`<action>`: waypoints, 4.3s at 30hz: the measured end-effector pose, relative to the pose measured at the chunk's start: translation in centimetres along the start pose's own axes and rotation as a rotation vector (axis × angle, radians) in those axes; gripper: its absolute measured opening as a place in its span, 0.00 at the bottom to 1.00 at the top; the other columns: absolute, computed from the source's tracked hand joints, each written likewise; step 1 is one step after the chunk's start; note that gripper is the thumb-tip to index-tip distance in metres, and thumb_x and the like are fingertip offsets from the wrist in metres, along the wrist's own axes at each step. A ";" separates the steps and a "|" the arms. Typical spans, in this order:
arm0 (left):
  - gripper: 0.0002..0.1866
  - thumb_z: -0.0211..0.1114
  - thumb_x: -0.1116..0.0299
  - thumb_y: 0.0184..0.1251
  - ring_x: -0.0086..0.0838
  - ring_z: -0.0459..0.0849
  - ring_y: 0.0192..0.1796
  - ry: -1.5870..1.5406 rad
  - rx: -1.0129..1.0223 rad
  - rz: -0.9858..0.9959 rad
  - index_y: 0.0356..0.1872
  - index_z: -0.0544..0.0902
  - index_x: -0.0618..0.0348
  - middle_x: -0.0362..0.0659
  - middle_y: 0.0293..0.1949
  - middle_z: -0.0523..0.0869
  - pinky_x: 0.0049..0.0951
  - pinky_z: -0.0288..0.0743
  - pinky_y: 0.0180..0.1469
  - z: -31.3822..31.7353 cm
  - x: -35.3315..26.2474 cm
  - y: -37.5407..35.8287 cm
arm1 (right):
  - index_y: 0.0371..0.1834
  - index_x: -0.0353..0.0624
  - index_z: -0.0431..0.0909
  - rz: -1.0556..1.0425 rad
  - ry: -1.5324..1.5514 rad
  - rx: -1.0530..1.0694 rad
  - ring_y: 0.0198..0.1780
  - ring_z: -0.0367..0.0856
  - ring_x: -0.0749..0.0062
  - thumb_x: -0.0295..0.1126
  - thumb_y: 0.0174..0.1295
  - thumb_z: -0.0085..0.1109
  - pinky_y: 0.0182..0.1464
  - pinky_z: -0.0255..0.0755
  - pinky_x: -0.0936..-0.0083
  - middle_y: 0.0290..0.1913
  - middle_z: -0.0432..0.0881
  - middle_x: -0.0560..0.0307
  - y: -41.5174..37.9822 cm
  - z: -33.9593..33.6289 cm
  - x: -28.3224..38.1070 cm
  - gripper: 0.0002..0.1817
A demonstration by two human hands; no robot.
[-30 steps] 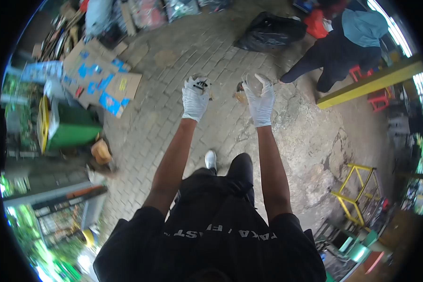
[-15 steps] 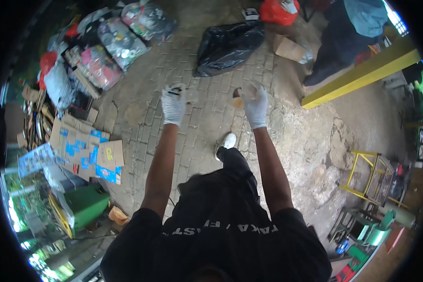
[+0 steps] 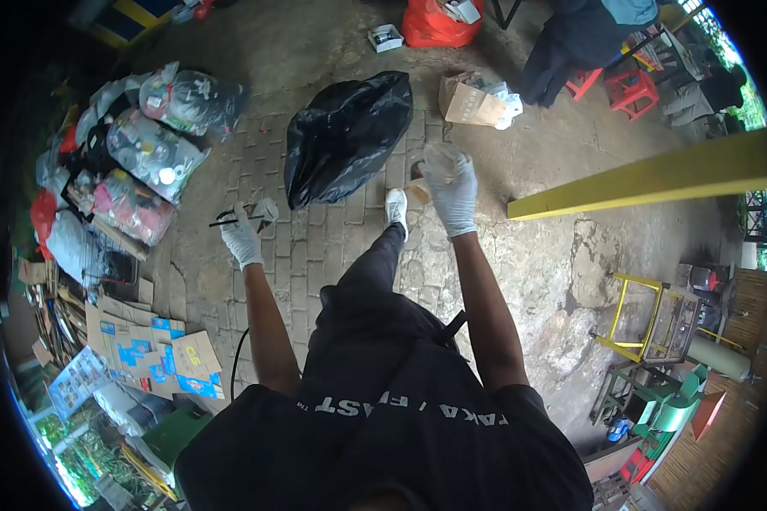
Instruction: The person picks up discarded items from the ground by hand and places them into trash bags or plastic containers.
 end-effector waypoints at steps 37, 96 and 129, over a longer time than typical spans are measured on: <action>0.07 0.65 0.63 0.61 0.47 0.84 0.43 0.589 0.878 0.591 0.36 0.85 0.53 0.47 0.37 0.85 0.50 0.78 0.45 123.4 1.5 5.9 | 0.64 0.43 0.80 0.560 -0.327 0.101 0.61 0.84 0.56 0.35 0.61 0.79 0.62 0.79 0.62 0.62 0.82 0.44 68.1 -3.0 -80.8 0.29; 0.63 0.73 0.31 0.63 0.44 0.55 0.85 0.222 -0.589 -1.076 0.87 0.50 0.61 0.53 0.86 0.54 0.51 0.51 0.83 49.1 24.4 -3.2 | 0.85 0.33 0.51 -0.056 -0.391 1.139 0.81 0.60 0.36 0.67 0.48 0.80 0.77 0.60 0.41 0.80 0.60 0.25 48.6 35.1 -48.1 0.71; 0.34 0.57 0.50 0.83 0.33 0.71 0.78 -0.488 -0.424 -0.863 0.82 0.66 0.56 0.45 0.77 0.74 0.37 0.62 0.81 42.4 35.9 4.4 | 0.52 0.40 0.84 -0.181 -0.374 0.970 0.47 0.85 0.33 0.45 0.78 0.58 0.50 0.78 0.47 0.43 0.87 0.35 51.5 54.7 -45.3 0.18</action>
Point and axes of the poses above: each hand's wrist, its own y-axis towards the middle knuckle, its own z-axis out of the palm, x = y × z, the point moved 7 cm from there along y, towards the middle knuckle
